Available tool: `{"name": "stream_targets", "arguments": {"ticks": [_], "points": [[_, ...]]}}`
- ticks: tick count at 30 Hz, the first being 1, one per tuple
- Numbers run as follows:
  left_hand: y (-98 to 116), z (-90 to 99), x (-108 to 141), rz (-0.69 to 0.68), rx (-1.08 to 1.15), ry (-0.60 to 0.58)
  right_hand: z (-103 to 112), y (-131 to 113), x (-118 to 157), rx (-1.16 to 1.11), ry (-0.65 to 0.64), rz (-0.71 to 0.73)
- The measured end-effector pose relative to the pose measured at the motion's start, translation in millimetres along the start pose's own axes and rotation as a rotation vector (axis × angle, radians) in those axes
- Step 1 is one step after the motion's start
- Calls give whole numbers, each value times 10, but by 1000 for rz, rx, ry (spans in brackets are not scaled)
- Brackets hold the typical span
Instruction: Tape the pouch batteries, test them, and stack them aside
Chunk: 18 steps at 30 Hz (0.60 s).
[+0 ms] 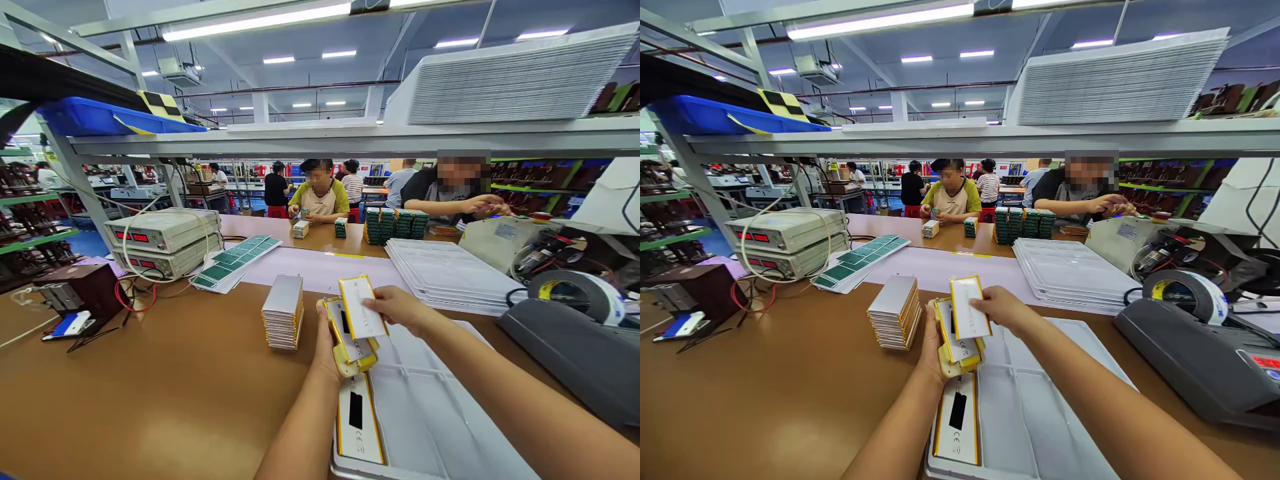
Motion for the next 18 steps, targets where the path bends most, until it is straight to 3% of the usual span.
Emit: {"name": "stream_targets", "arguments": {"ticks": [3, 6, 9, 12, 18], "points": [[-5, -43, 18, -29, -8, -10, -242, -120, 78, 118, -67, 15], [1, -73, 52, -5, -1, -9, -349, -183, 269, 413, 50, 29], [-5, -124, 78, 34, 22, -40, -285, -145, 537, 607, 186, 10], [-23, -169, 92, 62, 49, -76, -136, 114, 745, 552, 210, 7], [-62, -111, 85, 58, 7, -76, -38, 969, 893, 376, 105, -40]]}}
Point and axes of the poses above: each hand's wrist, its own x-axis away from the middle knuckle, its own z-axis out of the back of the hand, y = z × x, the point moved 3 cm from there along -x, towards the middle knuckle, and after that the axes turned 15 degrees about -y, right-handed, at the moved point
